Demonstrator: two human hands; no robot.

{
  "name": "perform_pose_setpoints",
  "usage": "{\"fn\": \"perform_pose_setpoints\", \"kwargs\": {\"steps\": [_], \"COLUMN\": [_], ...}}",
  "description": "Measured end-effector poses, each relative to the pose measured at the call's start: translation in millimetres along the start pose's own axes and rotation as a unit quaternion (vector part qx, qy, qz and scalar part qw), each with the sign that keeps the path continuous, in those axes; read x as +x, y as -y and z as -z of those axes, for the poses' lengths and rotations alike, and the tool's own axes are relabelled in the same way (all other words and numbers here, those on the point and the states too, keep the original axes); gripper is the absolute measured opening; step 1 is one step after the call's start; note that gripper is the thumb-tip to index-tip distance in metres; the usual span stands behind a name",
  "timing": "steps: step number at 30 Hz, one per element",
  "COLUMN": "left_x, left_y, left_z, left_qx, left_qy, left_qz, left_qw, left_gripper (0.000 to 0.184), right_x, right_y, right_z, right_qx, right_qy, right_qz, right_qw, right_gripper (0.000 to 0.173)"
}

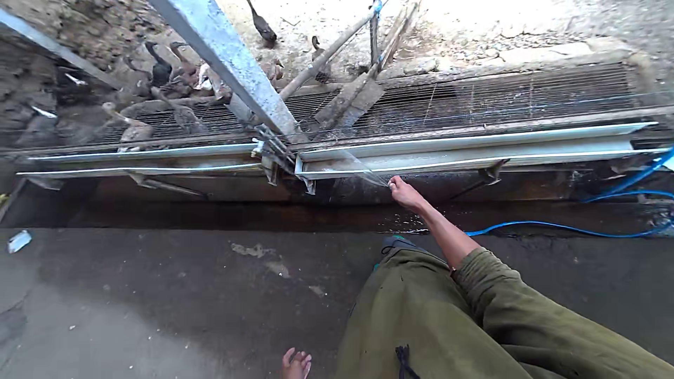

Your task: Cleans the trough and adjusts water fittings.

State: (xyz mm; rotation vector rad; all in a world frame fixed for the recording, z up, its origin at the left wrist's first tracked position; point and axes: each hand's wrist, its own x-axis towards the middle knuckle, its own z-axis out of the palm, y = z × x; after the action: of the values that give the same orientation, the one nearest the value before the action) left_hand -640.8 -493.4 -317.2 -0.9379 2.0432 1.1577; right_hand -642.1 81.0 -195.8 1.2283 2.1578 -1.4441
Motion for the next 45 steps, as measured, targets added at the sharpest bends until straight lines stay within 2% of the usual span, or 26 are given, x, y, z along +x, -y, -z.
{"fn": "perform_pose_setpoints", "kwargs": {"steps": [8, 11, 14, 16, 20, 22, 27, 31, 35, 39, 42, 45], "left_x": [-33.5, -73.5, -105.2, -102.1, -54.8, -33.8, 31.3, 80.5, 111.3, 98.0, 55.5, 3.5], "left_y": [-30.9, -71.9, -117.7, -132.4, -137.1, -157.4, -234.8, -321.1, -418.4, -498.1, -528.4, -520.9], "left_z": [-28.7, -39.0, -50.2, -56.6, -57.8, -66.0, -96.1, -142.9, -203.1, -258.1, -287.5, -302.9], "left_qx": [-0.005, 0.003, 0.037, 0.048, 0.075, 0.107, 0.181, 0.215, 0.275, 0.33, 0.363, 0.404], "left_qy": [-0.02, -0.05, -0.052, -0.052, -0.013, 0.018, 0.098, 0.156, 0.245, 0.331, 0.413, 0.506], "left_qz": [0.006, 0.029, 0.061, 0.063, 0.035, 0.023, -0.037, -0.109, -0.204, -0.313, -0.376, -0.382], "left_qw": [1.0, 0.998, 0.996, 0.996, 0.996, 0.994, 0.978, 0.958, 0.907, 0.827, 0.746, 0.659], "left_gripper": [0.048, 0.047, 0.048, 0.048, 0.046, 0.047, 0.046, 0.048, 0.048, 0.046, 0.043, 0.042], "right_x": [54.7, 76.5, 94.2, 99.2, 86.4, 69.2, 21.7, -13.3, -48.3, -75.7, -88.7, -82.6], "right_y": [69.7, 84.7, 78.0, 56.7, -13.4, -44.4, -96.9, -100.5, -92.4, -70.6, -53.3, -31.0], "right_z": [-37.7, -47.5, -48.7, -41.2, -10.5, 9.3, 43.4, 50.6, 31.3, 8.6, -10.1, -40.0], "right_qx": [-0.032, -0.043, -0.03, -0.023, 0.0, 0.023, 0.093, 0.162, 0.237, 0.289, 0.305, 0.309], "right_qy": [0.091, 0.125, 0.144, 0.136, 0.072, 0.018, -0.149, -0.265, -0.366, -0.441, -0.479, -0.472], "right_qz": [0.057, 0.061, 0.025, -0.014, -0.118, -0.172, -0.288, -0.338, -0.379, -0.391, -0.386, -0.359], "right_qw": [0.994, 0.989, 0.989, 0.99, 0.99, 0.985, 0.942, 0.888, 0.816, 0.755, 0.727, 0.744], "right_gripper": [0.039, 0.04, 0.04, 0.04, 0.041, 0.042, 0.042, 0.044, 0.043, 0.043, 0.044, 0.043]}}
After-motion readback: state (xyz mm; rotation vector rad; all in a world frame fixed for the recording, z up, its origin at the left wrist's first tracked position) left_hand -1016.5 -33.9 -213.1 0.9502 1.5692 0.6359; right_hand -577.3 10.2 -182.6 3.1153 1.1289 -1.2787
